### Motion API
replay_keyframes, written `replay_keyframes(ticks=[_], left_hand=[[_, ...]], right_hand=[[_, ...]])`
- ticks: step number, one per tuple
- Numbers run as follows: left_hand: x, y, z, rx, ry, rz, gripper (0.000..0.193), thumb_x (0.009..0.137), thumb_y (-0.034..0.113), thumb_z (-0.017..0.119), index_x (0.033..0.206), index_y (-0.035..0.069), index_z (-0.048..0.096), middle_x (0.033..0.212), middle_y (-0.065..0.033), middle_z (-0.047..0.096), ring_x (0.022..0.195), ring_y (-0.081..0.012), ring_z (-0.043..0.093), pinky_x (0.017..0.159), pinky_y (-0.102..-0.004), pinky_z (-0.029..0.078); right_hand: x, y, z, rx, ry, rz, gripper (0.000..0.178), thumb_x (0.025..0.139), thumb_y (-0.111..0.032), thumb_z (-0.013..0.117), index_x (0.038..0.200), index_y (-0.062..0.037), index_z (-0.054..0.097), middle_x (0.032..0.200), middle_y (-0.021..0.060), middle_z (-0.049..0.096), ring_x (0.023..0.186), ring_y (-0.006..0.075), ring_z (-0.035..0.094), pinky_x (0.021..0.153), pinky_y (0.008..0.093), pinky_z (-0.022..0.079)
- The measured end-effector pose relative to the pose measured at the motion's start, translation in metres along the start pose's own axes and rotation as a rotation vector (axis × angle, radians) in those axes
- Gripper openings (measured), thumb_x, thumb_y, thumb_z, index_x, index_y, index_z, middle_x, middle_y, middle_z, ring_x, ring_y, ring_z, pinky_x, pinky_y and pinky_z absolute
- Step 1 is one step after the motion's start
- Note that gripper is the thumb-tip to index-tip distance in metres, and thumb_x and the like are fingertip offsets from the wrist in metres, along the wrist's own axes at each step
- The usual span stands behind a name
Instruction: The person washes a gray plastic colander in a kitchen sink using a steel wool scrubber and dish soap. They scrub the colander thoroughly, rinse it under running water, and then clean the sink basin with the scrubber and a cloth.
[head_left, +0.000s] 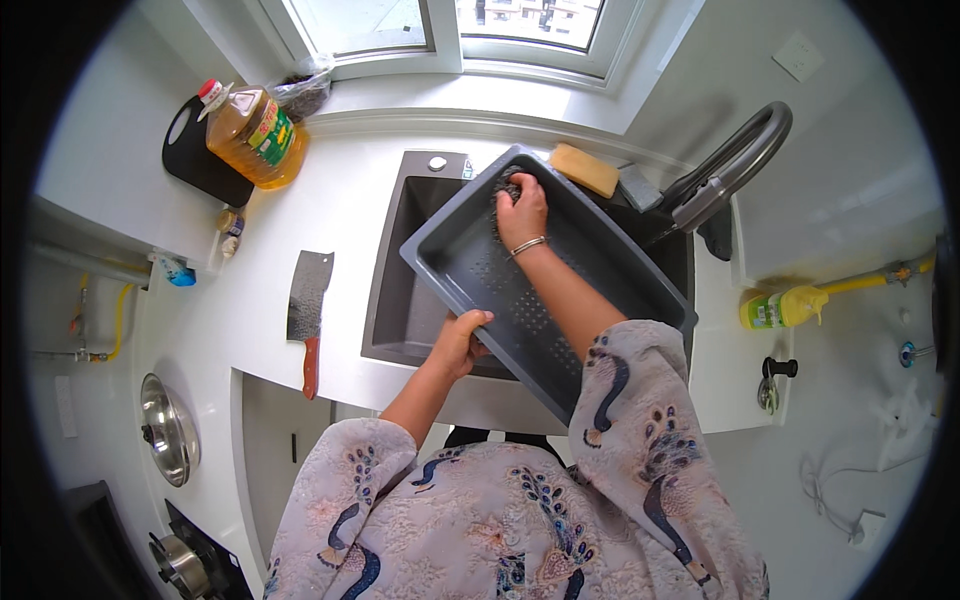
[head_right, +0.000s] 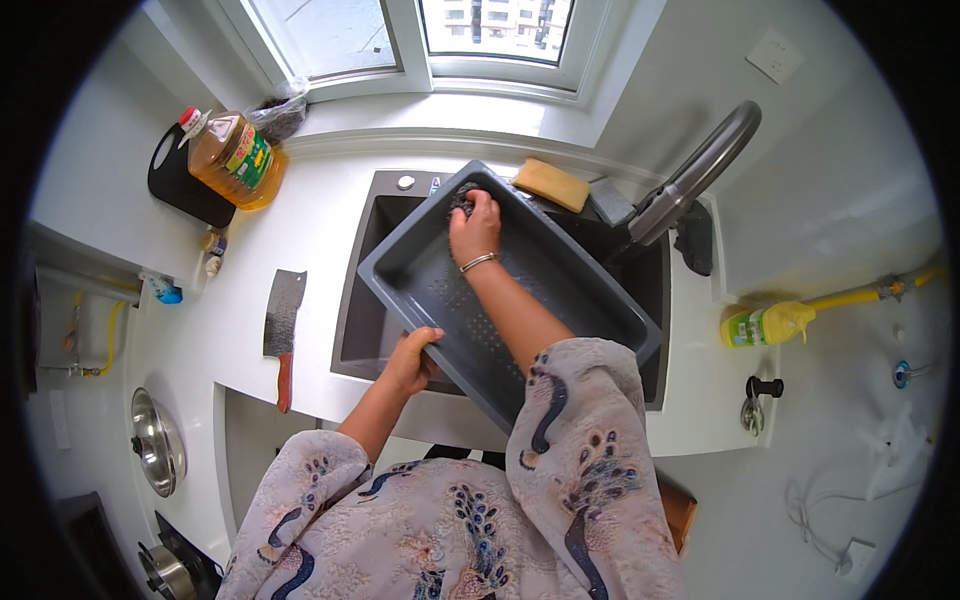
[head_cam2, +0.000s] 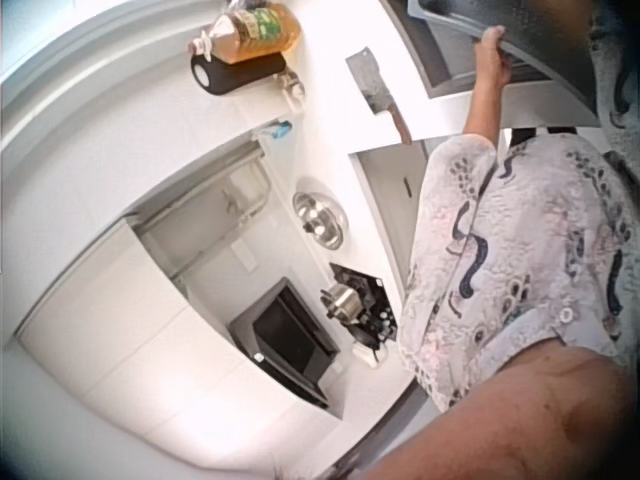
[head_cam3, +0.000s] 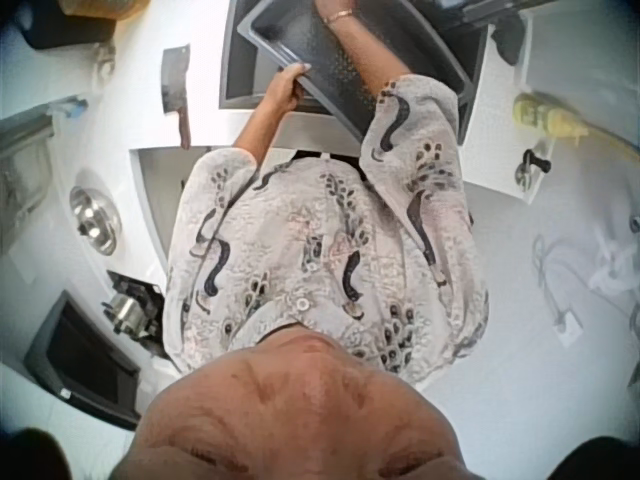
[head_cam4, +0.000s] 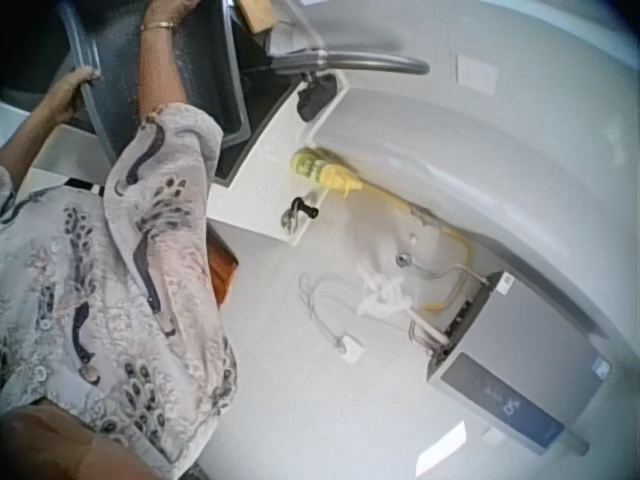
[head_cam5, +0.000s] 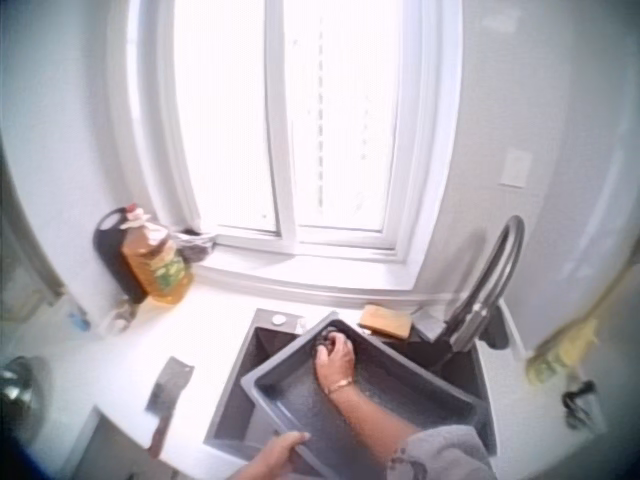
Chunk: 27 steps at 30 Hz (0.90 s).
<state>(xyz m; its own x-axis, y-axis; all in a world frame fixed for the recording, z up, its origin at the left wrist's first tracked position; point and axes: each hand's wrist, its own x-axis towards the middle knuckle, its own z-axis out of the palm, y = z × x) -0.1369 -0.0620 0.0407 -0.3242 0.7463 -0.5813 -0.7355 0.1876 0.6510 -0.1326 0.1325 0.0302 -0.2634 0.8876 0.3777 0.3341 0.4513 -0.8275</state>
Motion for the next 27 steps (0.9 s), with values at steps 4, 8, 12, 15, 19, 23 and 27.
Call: replay_keyframes(ticks=[4,8,12,15,19,23,27], left_hand=[[0.006,-0.004,-0.010,0.019,-0.068,-0.031,0.034,0.075,0.016,0.060,0.105,0.004,0.049,0.088,-0.0057,0.059,0.066,-0.0159,0.060,0.052,-0.0283,0.048],[0.013,0.002,-0.016,0.051,-0.091,-0.037,0.046,0.073,0.014,0.059,0.114,0.004,0.041,0.093,-0.0076,0.056,0.071,-0.0185,0.061,0.055,-0.0315,0.052],[0.014,0.014,-0.015,0.152,-0.123,-0.054,0.053,0.073,0.015,0.059,0.118,0.002,0.037,0.100,-0.0119,0.055,0.074,-0.0208,0.062,0.055,-0.0333,0.054],[0.018,0.005,-0.014,0.045,-0.122,-0.052,0.045,0.074,0.014,0.060,0.114,0.001,0.044,0.096,-0.0107,0.059,0.079,-0.0230,0.063,0.067,-0.0354,0.054],[0.031,-0.012,-0.042,-0.020,-0.118,-0.107,0.037,0.074,0.010,0.059,0.109,0.001,0.051,0.094,-0.0109,0.062,0.083,-0.0240,0.064,0.076,-0.0370,0.054],[0.026,-0.008,-0.026,-0.024,-0.102,-0.059,0.034,0.075,0.009,0.058,0.107,0.000,0.052,0.095,-0.0114,0.062,0.084,-0.0243,0.064,0.075,-0.0371,0.054],[0.023,-0.010,-0.030,-0.051,-0.130,-0.021,0.042,0.074,0.009,0.057,0.113,0.001,0.045,0.095,-0.0106,0.059,0.081,-0.0237,0.063,0.065,-0.0356,0.055]], right_hand=[[-0.048,-0.014,-0.005,0.164,-0.474,-0.327,0.026,0.074,-0.006,0.064,0.099,-0.0054,0.061,0.098,0.0177,0.057,0.095,0.0352,0.055,0.085,0.0393,0.046],[-0.040,-0.031,-0.008,0.046,-0.617,-0.376,0.019,0.078,-0.007,0.058,0.095,-0.0081,0.066,0.096,0.0137,0.059,0.085,0.0319,0.060,0.077,0.0381,0.051],[-0.044,-0.047,-0.014,-0.476,-0.904,-0.331,0.026,0.077,-0.011,0.057,0.102,-0.0125,0.065,0.101,0.0108,0.059,0.093,0.0285,0.061,0.077,0.0385,0.051],[-0.032,-0.038,-0.010,-0.822,-1.172,-0.327,0.030,0.077,-0.014,0.060,0.107,-0.0121,0.064,0.113,0.0108,0.059,0.103,0.0259,0.060,0.080,0.0375,0.051],[-0.003,-0.058,-0.023,-0.940,-1.357,-0.199,0.035,0.077,-0.014,0.062,0.112,-0.0115,0.061,0.118,0.0089,0.059,0.104,0.0248,0.061,0.081,0.0369,0.050],[-0.032,-0.066,-0.015,-0.386,-0.955,-0.281,0.031,0.080,-0.012,0.053,0.111,-0.0114,0.057,0.103,0.0170,0.060,0.096,0.0313,0.061,0.083,0.0374,0.049],[-0.043,-0.044,-0.017,-0.624,-1.225,-0.311,0.034,0.079,-0.008,0.054,0.111,-0.0132,0.061,0.099,0.0143,0.062,0.099,0.0291,0.061,0.084,0.0396,0.049]])
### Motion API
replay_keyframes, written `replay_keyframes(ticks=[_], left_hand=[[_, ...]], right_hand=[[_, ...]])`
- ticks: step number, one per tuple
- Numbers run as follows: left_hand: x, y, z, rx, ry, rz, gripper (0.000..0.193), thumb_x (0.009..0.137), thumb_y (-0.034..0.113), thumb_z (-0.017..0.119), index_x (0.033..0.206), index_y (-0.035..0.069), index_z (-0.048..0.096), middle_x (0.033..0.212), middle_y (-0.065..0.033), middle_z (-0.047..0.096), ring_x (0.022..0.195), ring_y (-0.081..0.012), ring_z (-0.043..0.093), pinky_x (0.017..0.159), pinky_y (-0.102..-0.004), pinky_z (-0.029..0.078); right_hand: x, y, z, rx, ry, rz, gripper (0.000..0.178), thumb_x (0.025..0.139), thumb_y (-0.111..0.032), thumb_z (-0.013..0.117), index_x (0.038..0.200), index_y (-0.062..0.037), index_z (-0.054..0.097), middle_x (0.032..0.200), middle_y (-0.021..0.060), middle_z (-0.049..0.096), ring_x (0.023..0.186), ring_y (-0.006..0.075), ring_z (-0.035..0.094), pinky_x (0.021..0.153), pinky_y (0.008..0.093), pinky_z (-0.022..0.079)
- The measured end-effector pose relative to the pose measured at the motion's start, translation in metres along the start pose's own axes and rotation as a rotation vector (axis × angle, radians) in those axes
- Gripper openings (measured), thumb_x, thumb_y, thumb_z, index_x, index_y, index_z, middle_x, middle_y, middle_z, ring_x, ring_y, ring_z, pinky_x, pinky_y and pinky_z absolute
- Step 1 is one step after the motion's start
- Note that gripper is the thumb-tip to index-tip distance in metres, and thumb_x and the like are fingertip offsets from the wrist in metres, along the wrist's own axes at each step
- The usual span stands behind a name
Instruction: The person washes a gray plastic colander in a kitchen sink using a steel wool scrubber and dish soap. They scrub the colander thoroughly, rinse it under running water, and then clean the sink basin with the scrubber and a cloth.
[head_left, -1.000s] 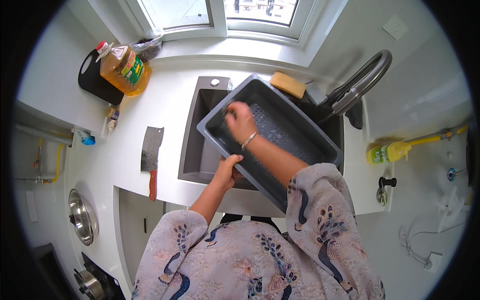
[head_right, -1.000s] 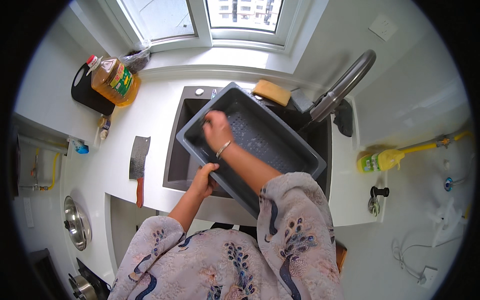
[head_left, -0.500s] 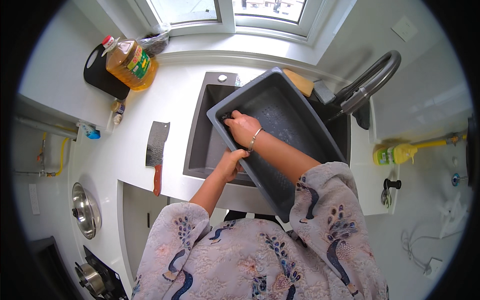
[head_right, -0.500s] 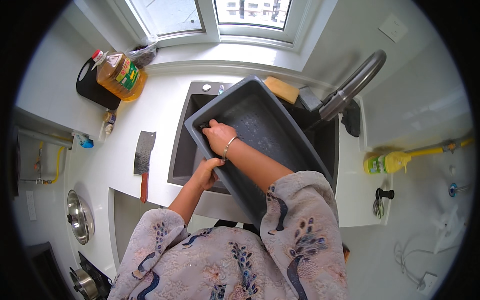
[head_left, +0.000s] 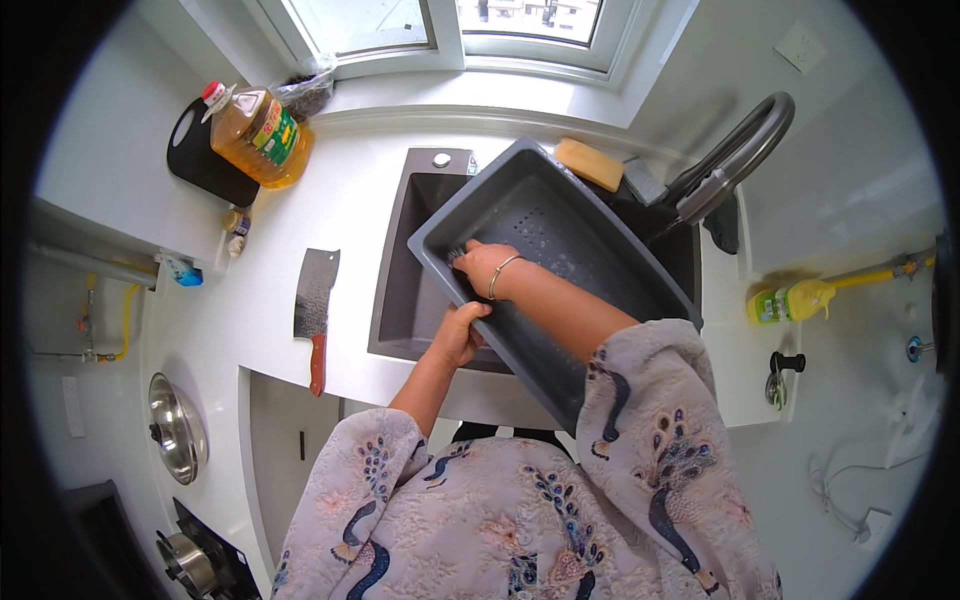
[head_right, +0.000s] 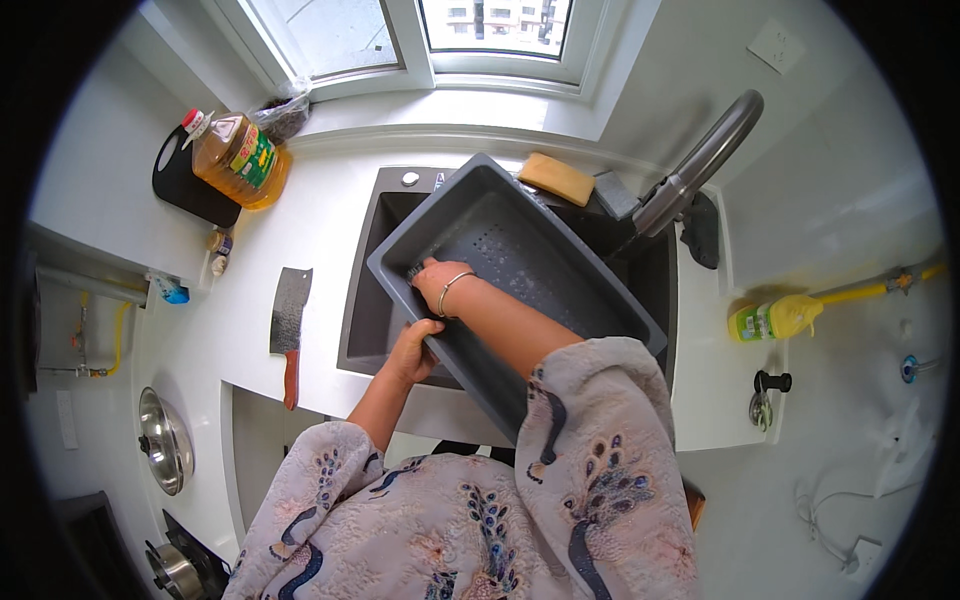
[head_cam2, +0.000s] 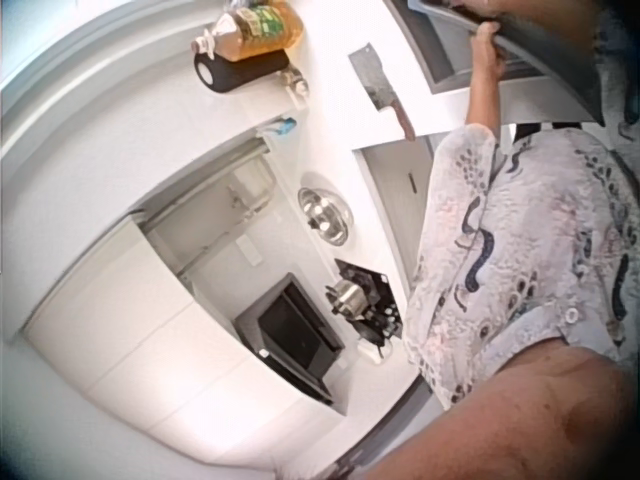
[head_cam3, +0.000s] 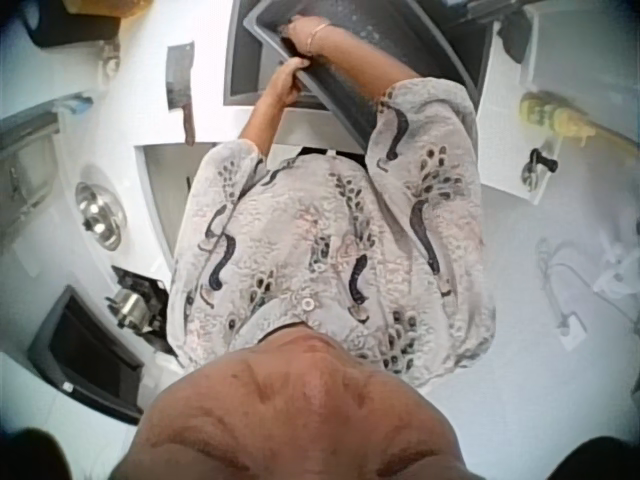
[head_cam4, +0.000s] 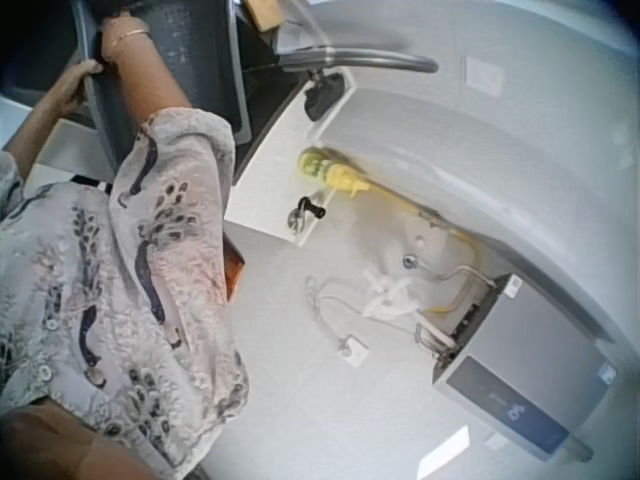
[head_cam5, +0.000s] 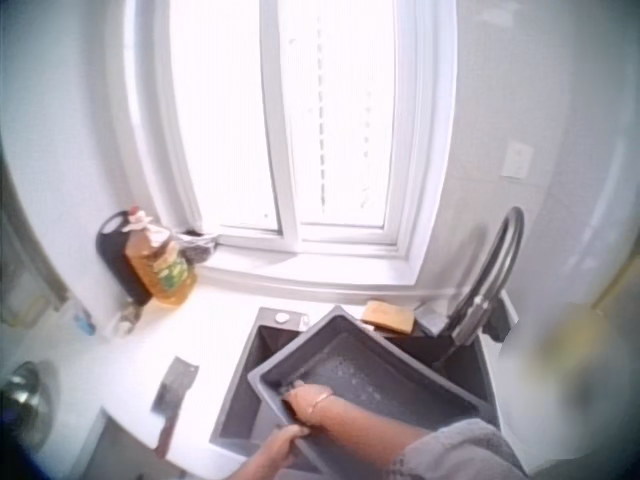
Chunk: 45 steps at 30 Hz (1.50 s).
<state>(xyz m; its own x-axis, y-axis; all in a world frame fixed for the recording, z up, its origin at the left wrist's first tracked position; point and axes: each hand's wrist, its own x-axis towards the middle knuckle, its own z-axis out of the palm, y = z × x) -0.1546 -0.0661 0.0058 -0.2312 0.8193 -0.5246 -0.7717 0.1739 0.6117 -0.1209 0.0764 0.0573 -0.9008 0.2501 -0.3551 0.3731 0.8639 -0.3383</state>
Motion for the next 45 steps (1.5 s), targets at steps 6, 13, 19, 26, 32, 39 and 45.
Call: replay_keyframes(ticks=[6,13,19,26,32,39,45], left_hand=[[0.003,-0.007,-0.006,0.080,-0.032,0.021,0.040,0.073,0.010,0.057,0.111,0.003,0.047,0.092,-0.0084,0.058,0.081,-0.0208,0.062,0.060,-0.0337,0.055],[-0.008,-0.003,0.012,0.001,0.009,-0.023,0.050,0.073,0.014,0.061,0.118,0.005,0.040,0.097,-0.0088,0.056,0.082,-0.0198,0.062,0.061,-0.0332,0.056],[-0.015,-0.011,0.029,0.164,0.008,0.075,0.063,0.072,0.015,0.063,0.126,0.007,0.032,0.107,-0.0114,0.051,0.091,-0.0237,0.060,0.065,-0.0368,0.057],[-0.016,0.005,0.018,0.236,0.050,0.016,0.068,0.071,0.018,0.064,0.128,0.007,0.028,0.112,-0.0136,0.049,0.095,-0.0250,0.059,0.066,-0.0412,0.056],[-0.027,0.002,0.027,0.142,0.129,0.032,0.067,0.071,0.018,0.064,0.126,0.005,0.028,0.111,-0.0152,0.050,0.094,-0.0264,0.059,0.070,-0.0426,0.055],[-0.031,-0.010,0.021,0.260,0.183,0.231,0.070,0.068,0.015,0.065,0.127,0.006,0.029,0.111,-0.0133,0.048,0.094,-0.0242,0.056,0.066,-0.0382,0.054],[-0.032,-0.016,0.003,0.078,0.285,0.139,0.069,0.069,0.018,0.064,0.127,0.007,0.029,0.112,-0.0135,0.047,0.092,-0.0245,0.058,0.060,-0.0374,0.056]], right_hand=[[0.006,-0.001,-0.001,0.284,0.259,-0.039,0.027,0.079,-0.006,0.052,0.102,-0.0099,0.065,0.098,0.0158,0.062,0.095,0.0331,0.060,0.083,0.0391,0.049],[0.002,0.004,0.015,0.326,0.297,0.296,0.027,0.081,-0.018,0.058,0.104,-0.0035,0.060,0.110,0.0208,0.057,0.098,0.0357,0.058,0.085,0.0415,0.048],[0.016,0.031,0.009,0.731,0.920,0.464,0.032,0.074,-0.017,0.065,0.099,0.0020,0.059,0.095,0.0266,0.061,0.093,0.0396,0.059,0.083,0.0415,0.048],[0.015,0.021,0.021,0.808,0.729,0.110,0.026,0.073,-0.016,0.065,0.095,-0.0028,0.064,0.091,0.0182,0.064,0.089,0.0325,0.062,0.080,0.0367,0.049],[0.033,0.073,0.012,0.891,1.202,0.494,0.044,0.075,-0.019,0.068,0.112,0.0022,0.057,0.096,0.0178,0.062,0.088,0.0274,0.061,0.083,0.0347,0.047],[0.013,0.043,-0.017,0.322,0.608,0.545,0.054,0.077,-0.017,0.054,0.127,0.0015,0.043,0.114,0.0257,0.051,0.102,0.0413,0.054,0.087,0.0421,0.046],[-0.008,0.041,-0.031,0.108,-0.159,0.524,0.041,0.079,-0.020,0.051,0.113,0.0012,0.058,0.121,0.0247,0.053,0.111,0.0319,0.054,0.092,0.0385,0.045]])
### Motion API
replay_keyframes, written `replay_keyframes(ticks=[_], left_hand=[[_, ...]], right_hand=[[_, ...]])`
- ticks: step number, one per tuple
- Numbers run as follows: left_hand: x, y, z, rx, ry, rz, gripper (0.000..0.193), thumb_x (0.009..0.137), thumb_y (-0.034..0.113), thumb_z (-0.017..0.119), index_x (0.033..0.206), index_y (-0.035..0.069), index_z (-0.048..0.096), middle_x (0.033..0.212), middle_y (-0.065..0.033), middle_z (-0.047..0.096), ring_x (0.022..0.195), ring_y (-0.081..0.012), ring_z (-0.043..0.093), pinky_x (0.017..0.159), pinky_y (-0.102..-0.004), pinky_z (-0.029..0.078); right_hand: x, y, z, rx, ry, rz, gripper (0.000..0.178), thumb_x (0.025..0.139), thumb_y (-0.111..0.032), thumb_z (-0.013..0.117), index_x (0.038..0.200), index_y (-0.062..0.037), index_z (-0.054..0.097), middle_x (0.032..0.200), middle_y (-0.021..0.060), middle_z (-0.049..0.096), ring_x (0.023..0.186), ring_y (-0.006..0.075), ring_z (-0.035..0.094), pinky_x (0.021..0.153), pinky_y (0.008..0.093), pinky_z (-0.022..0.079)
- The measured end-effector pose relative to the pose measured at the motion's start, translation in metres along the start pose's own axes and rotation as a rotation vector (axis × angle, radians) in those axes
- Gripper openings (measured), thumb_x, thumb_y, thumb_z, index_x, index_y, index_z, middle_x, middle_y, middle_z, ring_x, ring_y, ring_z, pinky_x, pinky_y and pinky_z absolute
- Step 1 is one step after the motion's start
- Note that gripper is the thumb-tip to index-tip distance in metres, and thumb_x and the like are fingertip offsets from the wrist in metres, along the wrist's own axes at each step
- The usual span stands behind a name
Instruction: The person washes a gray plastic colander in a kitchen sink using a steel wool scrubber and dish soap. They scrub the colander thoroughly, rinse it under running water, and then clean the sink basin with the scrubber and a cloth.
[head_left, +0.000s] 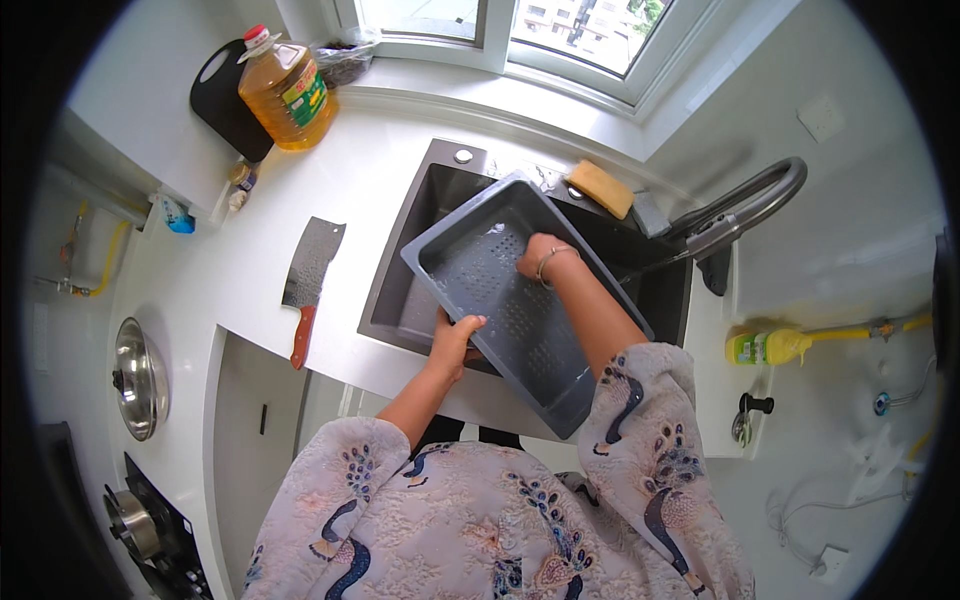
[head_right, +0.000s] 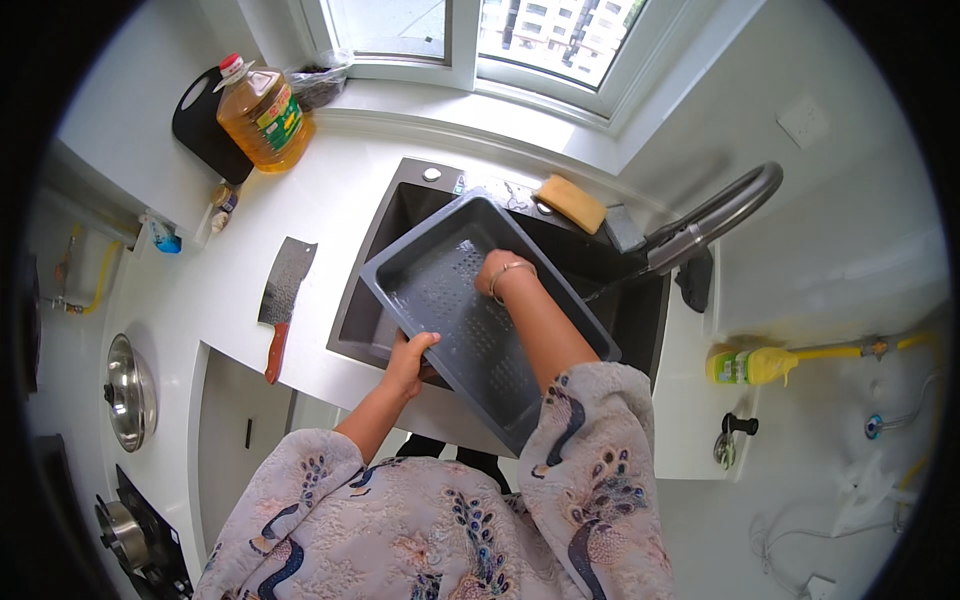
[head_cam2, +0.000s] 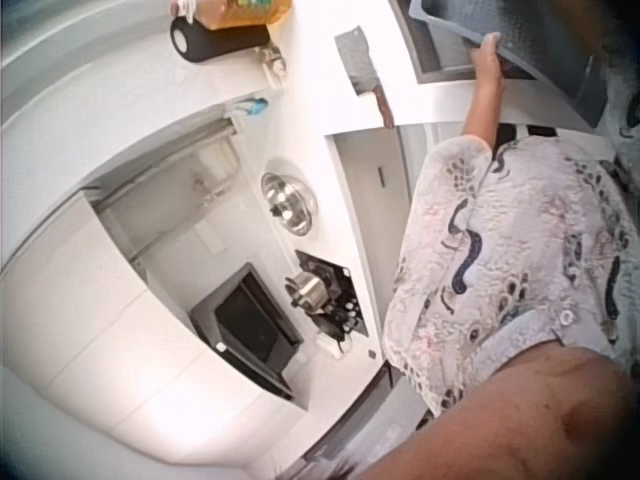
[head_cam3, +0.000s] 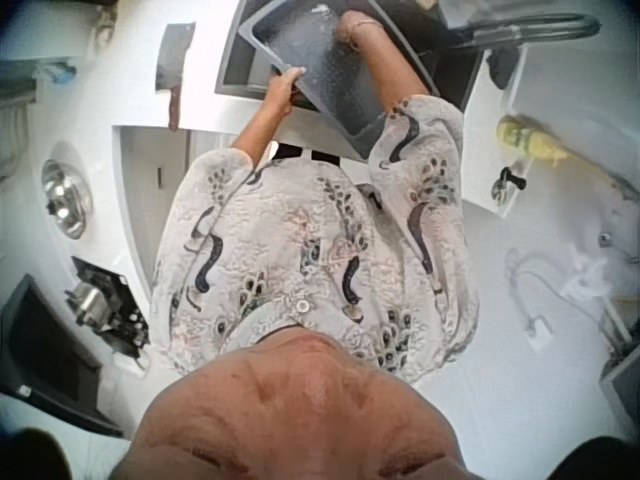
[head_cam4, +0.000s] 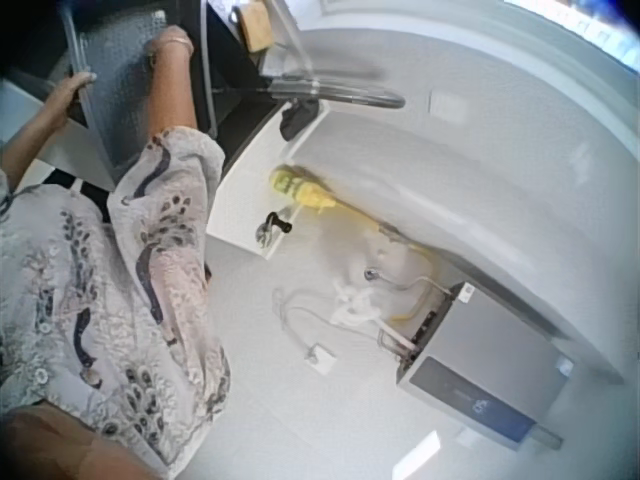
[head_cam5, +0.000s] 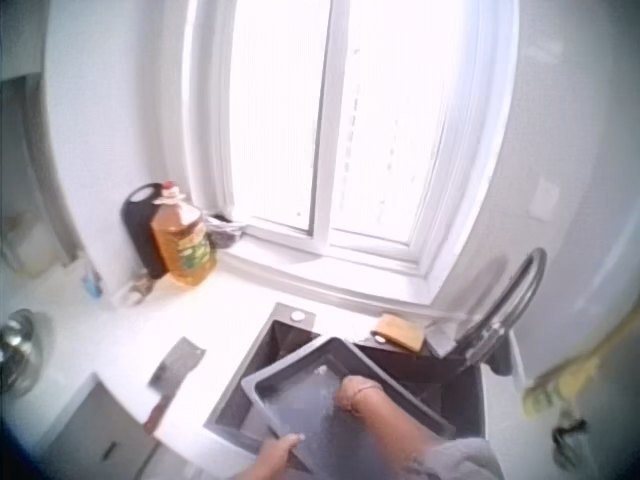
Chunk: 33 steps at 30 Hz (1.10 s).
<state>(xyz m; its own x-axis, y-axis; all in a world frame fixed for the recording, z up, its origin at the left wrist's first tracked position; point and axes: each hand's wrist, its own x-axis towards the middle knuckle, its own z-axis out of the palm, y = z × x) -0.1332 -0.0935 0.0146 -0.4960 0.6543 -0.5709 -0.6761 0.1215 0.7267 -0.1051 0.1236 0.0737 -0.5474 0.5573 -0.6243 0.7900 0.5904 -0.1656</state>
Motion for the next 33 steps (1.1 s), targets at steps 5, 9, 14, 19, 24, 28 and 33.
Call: replay_keyframes(ticks=[5,9,14,19,24,28,33], left_hand=[[0.005,0.018,-0.003,0.072,0.025,0.017,0.065,0.070,0.022,0.064,0.126,0.008,0.033,0.106,-0.0113,0.051,0.088,-0.0208,0.059,0.059,-0.0346,0.055],[-0.010,0.020,0.008,0.195,0.002,0.208,0.068,0.069,0.016,0.064,0.127,0.006,0.032,0.104,-0.0126,0.051,0.092,-0.0219,0.056,0.063,-0.0319,0.052],[0.013,0.014,-0.006,-0.007,0.044,0.285,0.059,0.069,0.011,0.058,0.124,-0.002,0.037,0.108,-0.0143,0.051,0.094,-0.0213,0.054,0.084,-0.0326,0.044],[0.026,0.008,-0.008,0.012,0.080,0.268,0.060,0.072,0.015,0.061,0.125,-0.002,0.037,0.111,-0.0148,0.051,0.099,-0.0228,0.053,0.085,-0.0339,0.044],[0.031,0.023,0.000,-0.081,-0.064,0.200,0.053,0.087,0.035,0.058,0.125,0.002,0.040,0.113,-0.0138,0.053,0.102,-0.0239,0.055,0.084,-0.0366,0.049],[0.037,0.030,0.002,-0.126,-0.192,0.148,0.048,0.089,0.039,0.055,0.119,0.002,0.048,0.104,-0.0098,0.059,0.094,-0.0196,0.059,0.082,-0.0327,0.050],[0.050,0.049,-0.012,-0.130,-0.218,0.108,0.045,0.089,0.041,0.054,0.113,0.003,0.053,0.102,-0.0081,0.061,0.091,-0.0180,0.060,0.081,-0.0316,0.050]], right_hand=[[0.002,-0.004,0.019,0.064,0.469,-0.165,0.032,0.081,-0.012,0.049,0.111,-0.0025,0.045,0.110,0.0229,0.055,0.097,0.0346,0.060,0.082,0.0425,0.050],[0.043,-0.007,0.023,-0.044,0.731,-0.201,0.016,0.083,-0.010,0.050,0.098,-0.0035,0.053,0.104,0.0209,0.053,0.088,0.0339,0.063,0.071,0.0439,0.053],[0.038,0.019,0.050,-0.195,0.302,0.027,0.026,0.089,-0.018,0.046,0.107,-0.0067,0.061,0.115,0.0195,0.056,0.100,0.0311,0.061,0.080,0.0404,0.052],[-0.023,0.017,0.038,-0.393,-0.088,-0.021,0.027,0.084,-0.012,0.051,0.104,-0.0038,0.066,0.115,0.0177,0.059,0.102,0.0301,0.061,0.083,0.0397,0.051],[-0.002,0.005,0.028,0.089,0.637,-0.262,0.012,0.087,-0.011,0.043,0.097,-0.0062,0.047,0.097,0.0202,0.057,0.086,0.0356,0.062,0.070,0.0443,0.052],[0.006,-0.023,0.053,0.007,0.722,-0.567,0.013,0.083,-0.010,0.047,0.093,-0.0055,0.054,0.099,0.0179,0.053,0.087,0.0330,0.061,0.071,0.0435,0.052],[-0.031,-0.018,0.070,-0.141,0.196,-0.713,0.021,0.079,-0.011,0.053,0.098,-0.0066,0.060,0.104,0.0201,0.050,0.090,0.0351,0.061,0.077,0.0432,0.051]])
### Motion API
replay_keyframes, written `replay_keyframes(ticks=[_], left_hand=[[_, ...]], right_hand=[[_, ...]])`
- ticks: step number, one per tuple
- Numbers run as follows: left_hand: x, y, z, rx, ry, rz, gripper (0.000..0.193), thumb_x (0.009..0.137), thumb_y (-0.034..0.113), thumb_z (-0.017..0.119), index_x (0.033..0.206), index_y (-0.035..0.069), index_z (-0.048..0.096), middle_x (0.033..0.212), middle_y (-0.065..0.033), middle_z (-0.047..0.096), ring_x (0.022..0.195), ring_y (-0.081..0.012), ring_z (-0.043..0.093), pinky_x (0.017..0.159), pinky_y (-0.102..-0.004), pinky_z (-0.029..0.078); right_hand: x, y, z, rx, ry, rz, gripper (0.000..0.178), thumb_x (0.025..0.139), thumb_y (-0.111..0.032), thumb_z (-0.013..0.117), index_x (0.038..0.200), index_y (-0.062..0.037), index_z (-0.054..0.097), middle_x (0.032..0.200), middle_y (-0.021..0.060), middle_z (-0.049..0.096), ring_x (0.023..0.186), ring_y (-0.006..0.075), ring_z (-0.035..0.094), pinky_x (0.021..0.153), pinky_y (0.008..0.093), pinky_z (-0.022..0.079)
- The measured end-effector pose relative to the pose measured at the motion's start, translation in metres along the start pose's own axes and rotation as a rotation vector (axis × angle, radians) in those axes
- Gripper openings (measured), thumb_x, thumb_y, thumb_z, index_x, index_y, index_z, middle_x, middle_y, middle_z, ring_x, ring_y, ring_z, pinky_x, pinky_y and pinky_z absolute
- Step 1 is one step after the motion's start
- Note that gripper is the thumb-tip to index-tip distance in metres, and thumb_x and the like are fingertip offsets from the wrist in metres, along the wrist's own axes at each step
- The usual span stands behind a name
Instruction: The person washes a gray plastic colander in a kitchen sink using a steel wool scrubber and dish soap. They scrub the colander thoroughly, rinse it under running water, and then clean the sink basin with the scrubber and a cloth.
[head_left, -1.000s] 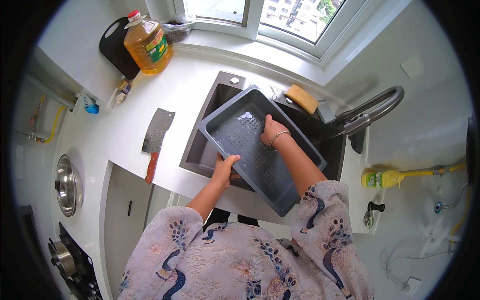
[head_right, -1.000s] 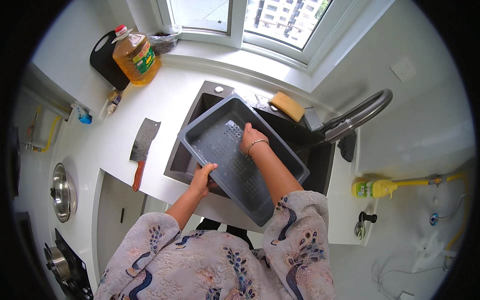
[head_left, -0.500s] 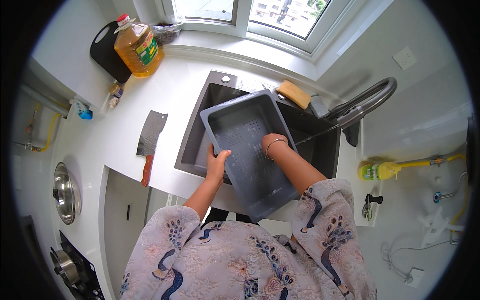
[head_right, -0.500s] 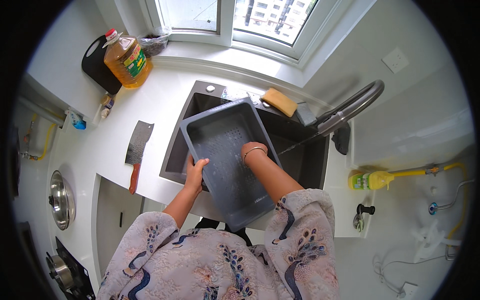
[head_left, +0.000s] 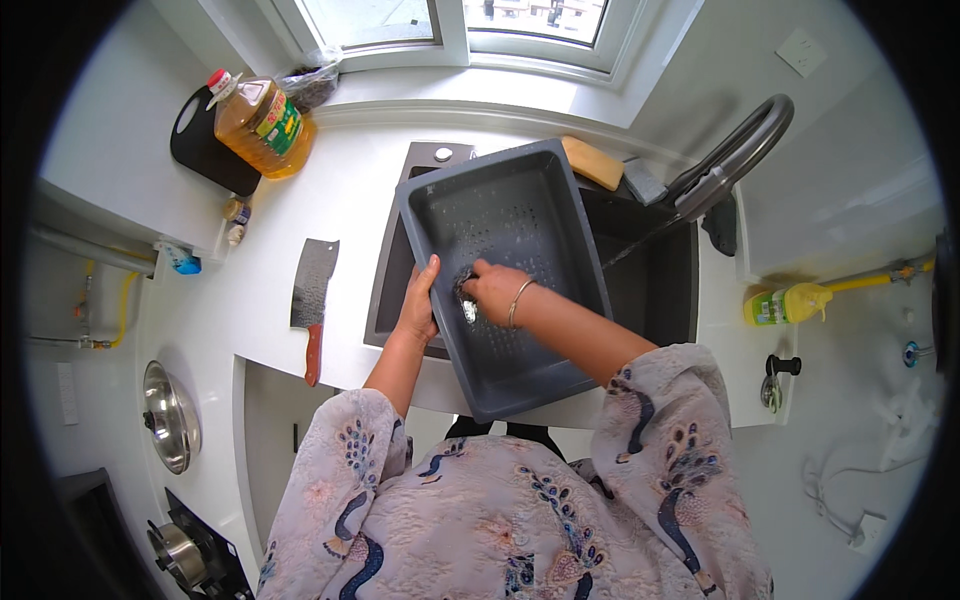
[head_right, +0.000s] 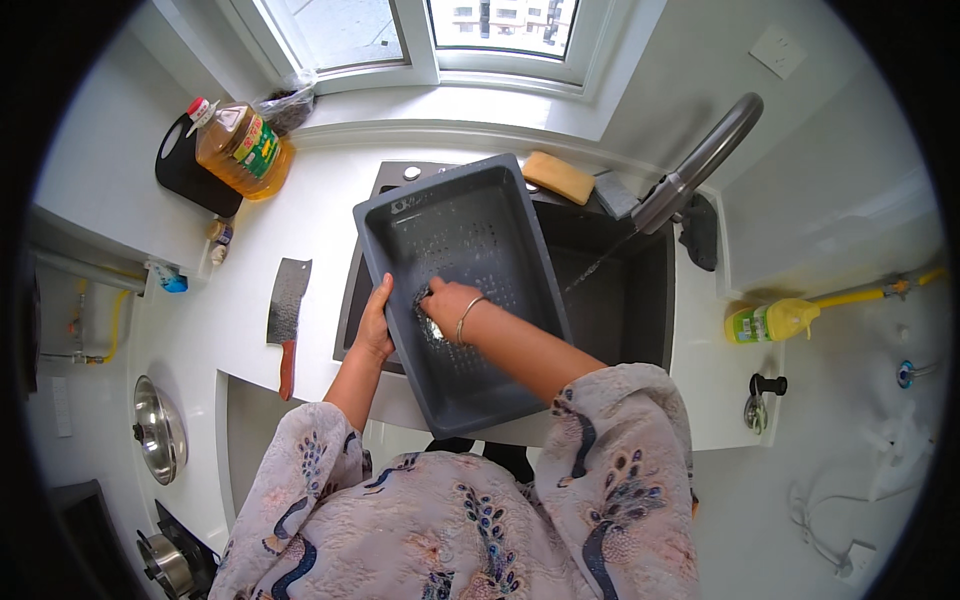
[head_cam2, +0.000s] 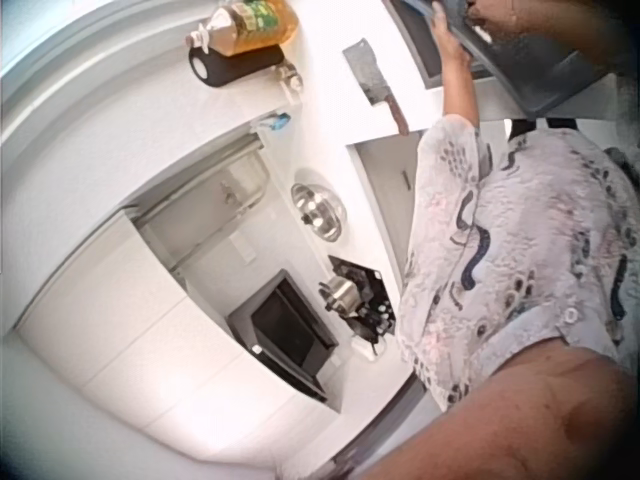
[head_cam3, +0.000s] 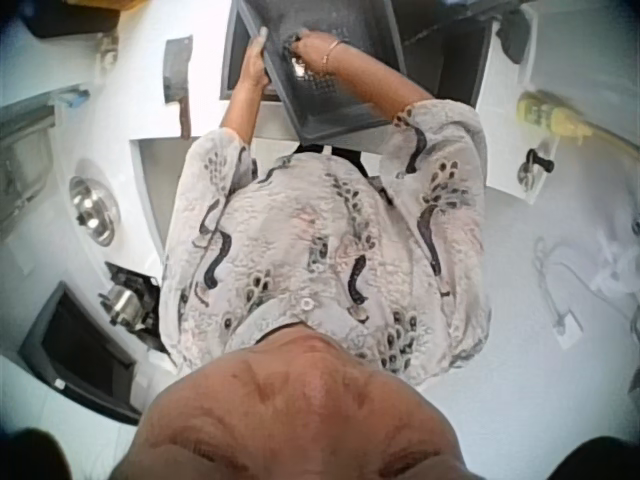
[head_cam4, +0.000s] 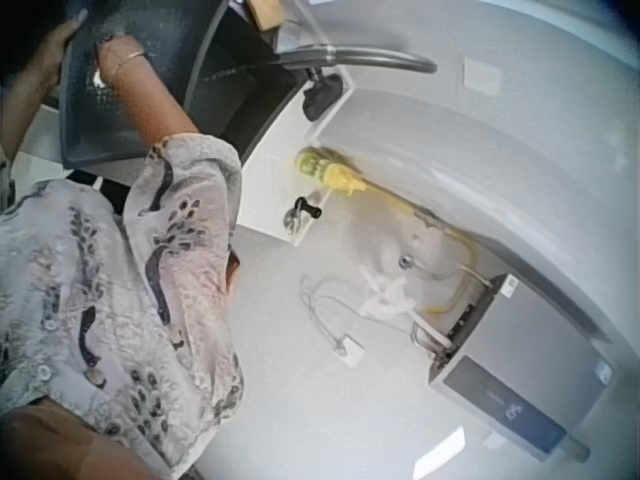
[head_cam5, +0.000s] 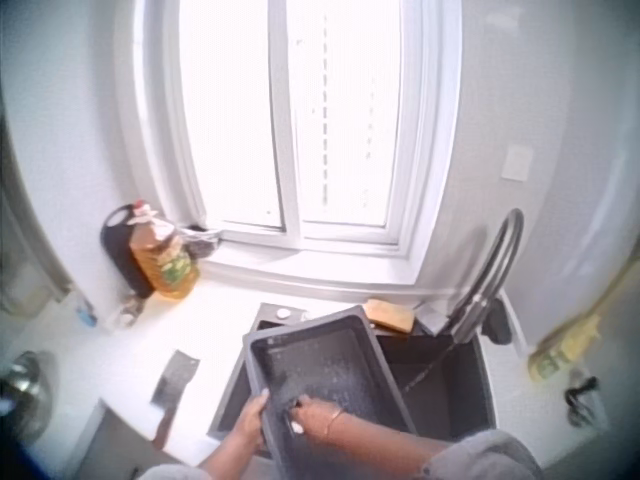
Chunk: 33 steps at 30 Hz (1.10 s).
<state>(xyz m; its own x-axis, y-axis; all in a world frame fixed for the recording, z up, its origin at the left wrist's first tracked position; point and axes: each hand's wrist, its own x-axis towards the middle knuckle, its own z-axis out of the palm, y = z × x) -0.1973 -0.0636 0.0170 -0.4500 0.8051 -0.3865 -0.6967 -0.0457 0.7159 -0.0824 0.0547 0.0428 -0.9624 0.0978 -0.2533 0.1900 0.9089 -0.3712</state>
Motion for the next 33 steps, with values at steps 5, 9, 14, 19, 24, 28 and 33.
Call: replay_keyframes(ticks=[5,9,14,19,24,28,33], left_hand=[[-0.002,0.004,0.022,0.032,-0.065,-0.035,0.054,0.088,0.037,0.058,0.127,0.005,0.040,0.112,-0.0083,0.055,0.100,-0.0183,0.056,0.083,-0.0316,0.048],[0.015,-0.006,0.016,0.014,0.008,0.118,0.043,0.090,0.037,0.053,0.116,0.003,0.051,0.105,-0.0090,0.059,0.095,-0.0198,0.058,0.084,-0.0316,0.048],[0.036,0.023,-0.011,-0.025,0.045,0.119,0.055,0.087,0.048,0.053,0.116,0.002,0.051,0.103,-0.0106,0.060,0.093,-0.0234,0.059,0.083,-0.0337,0.049],[0.031,0.021,-0.005,-0.089,0.039,0.094,0.058,0.087,0.052,0.052,0.117,0.003,0.051,0.106,-0.0106,0.060,0.095,-0.0235,0.060,0.084,-0.0353,0.049],[0.025,-0.001,0.009,-0.067,-0.037,0.014,0.056,0.088,0.048,0.052,0.121,0.003,0.048,0.111,-0.0104,0.058,0.099,-0.0223,0.058,0.086,-0.0351,0.048],[0.027,-0.015,0.022,0.104,-0.009,0.147,0.053,0.088,0.042,0.056,0.122,0.002,0.045,0.111,-0.0077,0.055,0.099,-0.0168,0.055,0.085,-0.0291,0.046],[0.050,0.000,-0.014,-0.035,0.084,0.184,0.049,0.089,0.041,0.054,0.117,0.002,0.048,0.106,-0.0105,0.058,0.096,-0.0223,0.058,0.084,-0.0355,0.048]], right_hand=[[0.038,0.011,-0.037,0.262,0.589,0.212,0.025,0.077,-0.013,0.058,0.101,-0.0046,0.055,0.100,0.0233,0.050,0.082,0.0399,0.060,0.073,0.0452,0.051],[0.041,0.005,0.011,0.108,0.300,0.137,0.018,0.079,-0.011,0.054,0.097,-0.0057,0.055,0.100,0.0216,0.051,0.083,0.0364,0.061,0.072,0.0433,0.051],[-0.022,0.004,0.047,0.104,-0.137,0.034,0.031,0.081,-0.015,0.056,0.112,-0.0127,0.057,0.104,0.0182,0.054,0.094,0.0354,0.059,0.080,0.0426,0.048],[0.003,0.023,0.006,0.394,0.311,0.112,0.037,0.078,-0.012,0.059,0.112,-0.0067,0.046,0.106,0.0203,0.055,0.099,0.0361,0.055,0.085,0.0419,0.046],[0.055,0.039,-0.041,0.282,0.706,0.405,0.040,0.077,-0.012,0.059,0.114,-0.0056,0.045,0.101,0.0221,0.050,0.091,0.0390,0.057,0.077,0.0442,0.049],[0.072,0.017,-0.017,0.255,0.600,0.291,0.032,0.078,-0.009,0.054,0.110,-0.0065,0.051,0.102,0.0226,0.049,0.087,0.0395,0.058,0.077,0.0446,0.049],[0.017,0.009,0.034,0.181,0.202,0.064,0.025,0.081,-0.010,0.051,0.106,-0.0111,0.056,0.105,0.0180,0.050,0.093,0.0322,0.059,0.078,0.0420,0.050]])
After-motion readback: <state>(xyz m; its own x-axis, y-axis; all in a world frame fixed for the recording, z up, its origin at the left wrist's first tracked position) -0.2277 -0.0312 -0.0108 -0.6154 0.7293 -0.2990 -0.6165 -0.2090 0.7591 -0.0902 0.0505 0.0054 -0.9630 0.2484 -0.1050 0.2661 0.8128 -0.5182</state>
